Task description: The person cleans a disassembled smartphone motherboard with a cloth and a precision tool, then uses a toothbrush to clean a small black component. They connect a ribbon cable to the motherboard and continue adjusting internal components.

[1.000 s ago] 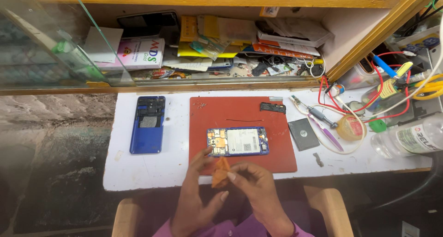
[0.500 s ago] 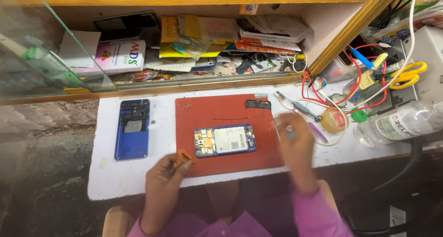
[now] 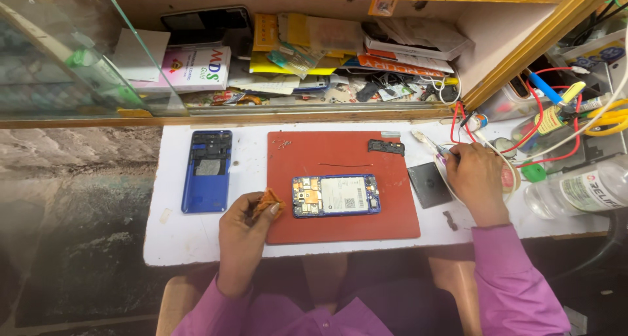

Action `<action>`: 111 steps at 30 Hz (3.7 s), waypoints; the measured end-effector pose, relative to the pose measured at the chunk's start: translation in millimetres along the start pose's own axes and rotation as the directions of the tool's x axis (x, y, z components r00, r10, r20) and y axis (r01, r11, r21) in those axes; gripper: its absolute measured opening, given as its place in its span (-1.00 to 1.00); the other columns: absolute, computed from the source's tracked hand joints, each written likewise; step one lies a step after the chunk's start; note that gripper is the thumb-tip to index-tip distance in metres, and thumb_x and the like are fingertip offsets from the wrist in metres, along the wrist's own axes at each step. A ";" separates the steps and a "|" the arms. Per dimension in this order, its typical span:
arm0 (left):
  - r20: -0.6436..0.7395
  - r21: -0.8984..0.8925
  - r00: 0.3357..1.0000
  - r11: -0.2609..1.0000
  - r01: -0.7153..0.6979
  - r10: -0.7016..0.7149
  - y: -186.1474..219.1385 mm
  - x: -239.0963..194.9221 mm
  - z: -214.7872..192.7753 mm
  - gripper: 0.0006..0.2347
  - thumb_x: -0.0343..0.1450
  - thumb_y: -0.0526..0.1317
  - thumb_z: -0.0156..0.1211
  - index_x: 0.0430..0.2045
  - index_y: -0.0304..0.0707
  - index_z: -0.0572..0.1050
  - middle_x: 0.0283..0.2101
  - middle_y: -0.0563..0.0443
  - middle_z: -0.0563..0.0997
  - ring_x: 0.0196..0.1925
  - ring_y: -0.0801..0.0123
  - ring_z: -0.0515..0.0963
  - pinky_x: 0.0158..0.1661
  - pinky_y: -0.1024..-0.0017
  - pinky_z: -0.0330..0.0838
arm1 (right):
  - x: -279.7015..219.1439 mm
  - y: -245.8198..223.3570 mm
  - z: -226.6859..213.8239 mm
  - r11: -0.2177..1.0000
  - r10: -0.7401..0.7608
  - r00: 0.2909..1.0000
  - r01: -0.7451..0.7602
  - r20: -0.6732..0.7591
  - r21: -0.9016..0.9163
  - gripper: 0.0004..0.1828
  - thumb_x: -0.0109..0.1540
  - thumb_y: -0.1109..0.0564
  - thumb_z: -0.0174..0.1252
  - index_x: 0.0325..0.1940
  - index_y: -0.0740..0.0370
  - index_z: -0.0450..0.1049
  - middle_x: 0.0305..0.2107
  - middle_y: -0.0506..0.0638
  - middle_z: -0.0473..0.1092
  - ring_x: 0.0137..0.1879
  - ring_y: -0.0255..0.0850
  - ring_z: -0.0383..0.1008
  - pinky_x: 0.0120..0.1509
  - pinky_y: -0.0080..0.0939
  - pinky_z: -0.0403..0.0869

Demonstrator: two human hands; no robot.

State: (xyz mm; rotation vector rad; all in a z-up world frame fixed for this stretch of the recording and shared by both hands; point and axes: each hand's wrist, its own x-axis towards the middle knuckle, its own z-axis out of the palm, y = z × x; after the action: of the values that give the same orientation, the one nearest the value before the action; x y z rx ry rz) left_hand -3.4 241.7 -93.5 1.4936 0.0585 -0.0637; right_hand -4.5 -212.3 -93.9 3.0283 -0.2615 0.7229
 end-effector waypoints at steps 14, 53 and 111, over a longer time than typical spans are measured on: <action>0.073 -0.098 0.997 0.995 -0.002 0.010 -2.8 11.5 2.0 -0.89 0.42 -0.41 0.21 -0.24 -0.53 0.56 -0.28 -0.10 0.69 -0.25 0.50 0.65 -0.17 0.56 0.57 | 2.1 -40.0 -80.8 0.927 -0.007 0.967 0.102 -0.256 0.361 -0.72 0.30 0.28 0.33 0.10 0.28 0.54 -0.16 0.16 0.42 -0.08 -0.03 0.51 -0.01 -0.10 0.49; -0.061 0.378 0.996 0.925 -0.043 0.071 36.2 11.6 35.9 -0.82 0.34 -0.20 0.33 -0.38 -0.39 0.66 -0.55 -0.11 0.68 -0.58 0.33 0.62 -0.48 0.38 0.45 | -53.3 -252.9 -59.5 0.324 -0.023 0.993 -0.104 0.118 0.940 -0.75 0.13 0.32 0.36 -0.10 0.37 0.63 -0.37 0.00 0.60 -0.32 -0.38 0.57 -0.25 -0.41 0.51; -0.022 0.335 0.997 0.940 -0.067 0.078 35.0 11.9 32.8 -0.83 0.34 -0.23 0.34 -0.39 -0.41 0.67 -0.56 -0.09 0.68 -0.59 0.41 0.60 -0.50 0.42 0.45 | -51.7 -255.9 -55.4 0.305 -0.029 0.983 -0.165 0.183 0.938 -0.80 0.16 0.31 0.33 -0.13 0.38 0.63 -0.43 -0.03 0.55 -0.36 -0.43 0.50 -0.34 -0.44 0.44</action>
State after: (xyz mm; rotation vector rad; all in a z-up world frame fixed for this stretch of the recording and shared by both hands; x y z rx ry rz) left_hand 11.2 211.5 -57.1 1.8355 0.0208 0.0134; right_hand -32.2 51.2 -62.1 4.2955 0.1442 0.8358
